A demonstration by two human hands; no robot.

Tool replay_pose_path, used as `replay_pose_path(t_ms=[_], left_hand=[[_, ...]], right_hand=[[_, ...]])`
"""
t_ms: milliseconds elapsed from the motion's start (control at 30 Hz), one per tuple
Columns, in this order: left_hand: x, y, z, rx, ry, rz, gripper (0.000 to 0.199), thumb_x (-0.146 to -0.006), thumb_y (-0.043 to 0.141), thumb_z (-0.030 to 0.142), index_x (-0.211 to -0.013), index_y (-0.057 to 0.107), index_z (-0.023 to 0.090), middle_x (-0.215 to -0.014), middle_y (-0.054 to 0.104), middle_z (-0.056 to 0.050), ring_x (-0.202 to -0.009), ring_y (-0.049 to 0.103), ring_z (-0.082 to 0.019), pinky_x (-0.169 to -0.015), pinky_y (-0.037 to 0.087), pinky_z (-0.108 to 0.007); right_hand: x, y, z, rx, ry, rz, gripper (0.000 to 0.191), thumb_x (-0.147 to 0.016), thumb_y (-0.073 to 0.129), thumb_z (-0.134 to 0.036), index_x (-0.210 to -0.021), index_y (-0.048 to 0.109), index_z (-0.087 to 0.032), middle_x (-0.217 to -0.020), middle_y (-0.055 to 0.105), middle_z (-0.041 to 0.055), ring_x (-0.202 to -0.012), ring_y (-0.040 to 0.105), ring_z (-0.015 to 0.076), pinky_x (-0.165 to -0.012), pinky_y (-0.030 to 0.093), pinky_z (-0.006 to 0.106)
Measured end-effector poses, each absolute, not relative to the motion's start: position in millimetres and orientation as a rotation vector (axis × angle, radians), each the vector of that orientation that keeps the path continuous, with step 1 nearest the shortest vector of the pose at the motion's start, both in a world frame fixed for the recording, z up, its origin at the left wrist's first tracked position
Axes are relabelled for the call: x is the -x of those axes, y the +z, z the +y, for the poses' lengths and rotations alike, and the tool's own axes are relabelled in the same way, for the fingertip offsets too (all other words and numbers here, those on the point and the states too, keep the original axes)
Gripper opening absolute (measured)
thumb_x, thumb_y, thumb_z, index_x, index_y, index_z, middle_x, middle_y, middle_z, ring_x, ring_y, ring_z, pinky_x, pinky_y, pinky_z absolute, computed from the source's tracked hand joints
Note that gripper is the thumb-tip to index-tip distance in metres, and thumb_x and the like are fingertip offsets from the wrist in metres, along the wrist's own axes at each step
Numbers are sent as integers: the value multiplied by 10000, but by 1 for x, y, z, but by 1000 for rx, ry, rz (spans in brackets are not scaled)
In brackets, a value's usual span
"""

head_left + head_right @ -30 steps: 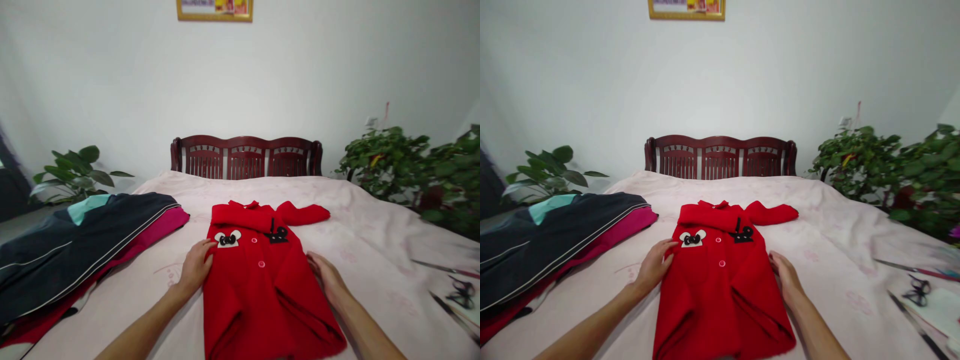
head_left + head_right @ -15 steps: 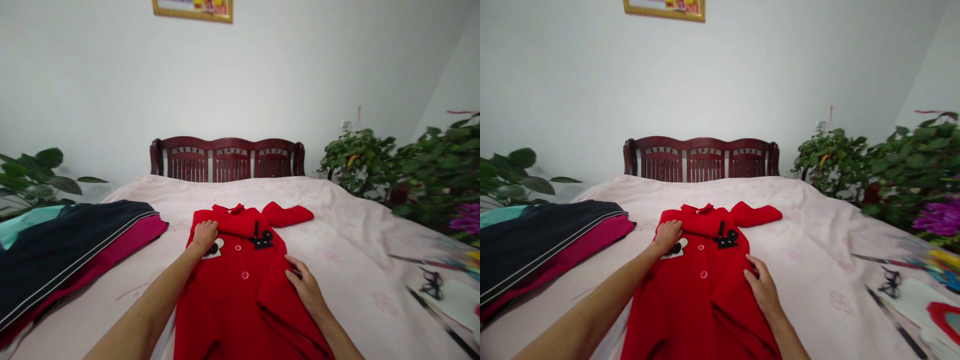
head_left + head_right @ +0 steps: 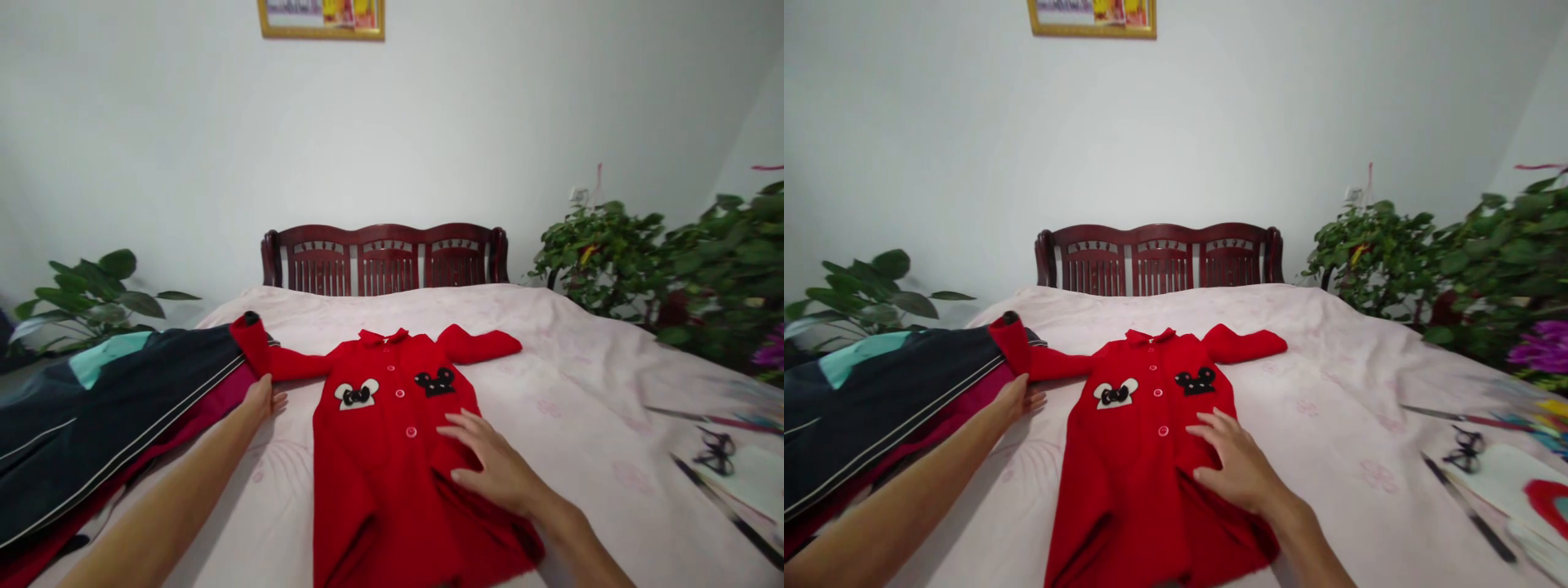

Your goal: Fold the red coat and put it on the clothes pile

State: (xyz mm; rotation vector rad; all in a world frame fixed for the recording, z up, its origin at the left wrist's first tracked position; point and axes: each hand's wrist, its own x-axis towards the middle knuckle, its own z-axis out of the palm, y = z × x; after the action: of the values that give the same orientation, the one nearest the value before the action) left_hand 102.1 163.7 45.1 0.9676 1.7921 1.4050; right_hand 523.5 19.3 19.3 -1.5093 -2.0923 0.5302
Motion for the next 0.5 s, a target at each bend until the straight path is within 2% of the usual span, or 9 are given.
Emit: replay_pose_path(t_ms=[67, 133, 200, 267, 367, 433, 500], left_hand=[[-108, 39, 142, -1016, 1351, 1750, 328, -941, 532, 364, -1173, 616, 148, -1121, 667, -112, -908, 697, -218, -772, 578, -382], [-123, 38, 117, -1304, 1296, 1587, 336, -934, 505, 383, -1156, 649, 177, -1159, 687, -102, -1023, 681, -230, -887, 553, -386], [-143, 43, 90, -1766, 1130, 1320, 388, -944, 463, 432, -1196, 663, 215, -1233, 687, -83, -1173, 618, -236, -1026, 482, -392], [-163, 52, 62, -2170, 867, 1073, 423, -953, 432, 487, -1198, 683, 251, -1222, 702, -64, -1190, 605, -232, -1081, 433, -388], [-176, 62, 31, -2437, 527, 841, 396, -949, 442, 529, -1014, 750, 289, -1038, 752, -37, -1021, 662, -215, -1032, 448, -343], [-167, 62, 19, -2471, 386, 809, 440, -957, 412, 545, -879, 753, 277, -900, 753, -43, -885, 668, -208, -942, 467, -313], [-146, 55, 14, -2452, 243, 899, 521, -969, 360, 549, -751, 723, 245, -763, 729, -44, -735, 642, -186, -811, 474, -282]], right_hand=[[-508, 25, 7, 1604, 481, -2229, 783, -628, 705, -263, -1398, 566, -300, -1560, 414, 67, -1476, 242, 354, -1189, 202, 552], [-494, 24, 0, 1686, 395, -2249, 808, -614, 657, -193, -1412, 553, -263, -1569, 395, 92, -1473, 249, 363, -1179, 215, 558], [-488, 21, -1, 1685, 303, -2202, 712, -633, 585, -153, -1341, 619, -219, -1527, 456, 112, -1435, 342, 339, -1159, 284, 507], [-494, 22, 1, 1620, 266, -2097, 561, -666, 522, -149, -1196, 698, -202, -1388, 598, 113, -1314, 506, 293, -1101, 380, 428], [-530, 27, 3, 1615, 322, -1738, 445, -702, 474, -198, -1077, 711, -247, -1119, 738, 61, -1055, 666, 250, -954, 480, 369], [-570, 25, 0, 1687, 336, -1415, 446, -691, 498, -260, -1090, 697, -260, -1050, 760, 50, -976, 690, 260, -877, 505, 360], [-616, 16, -5, 1771, 345, -1183, 448, -640, 526, -302, -1038, 712, -214, -1005, 770, 87, -937, 699, 289, -817, 523, 367]])
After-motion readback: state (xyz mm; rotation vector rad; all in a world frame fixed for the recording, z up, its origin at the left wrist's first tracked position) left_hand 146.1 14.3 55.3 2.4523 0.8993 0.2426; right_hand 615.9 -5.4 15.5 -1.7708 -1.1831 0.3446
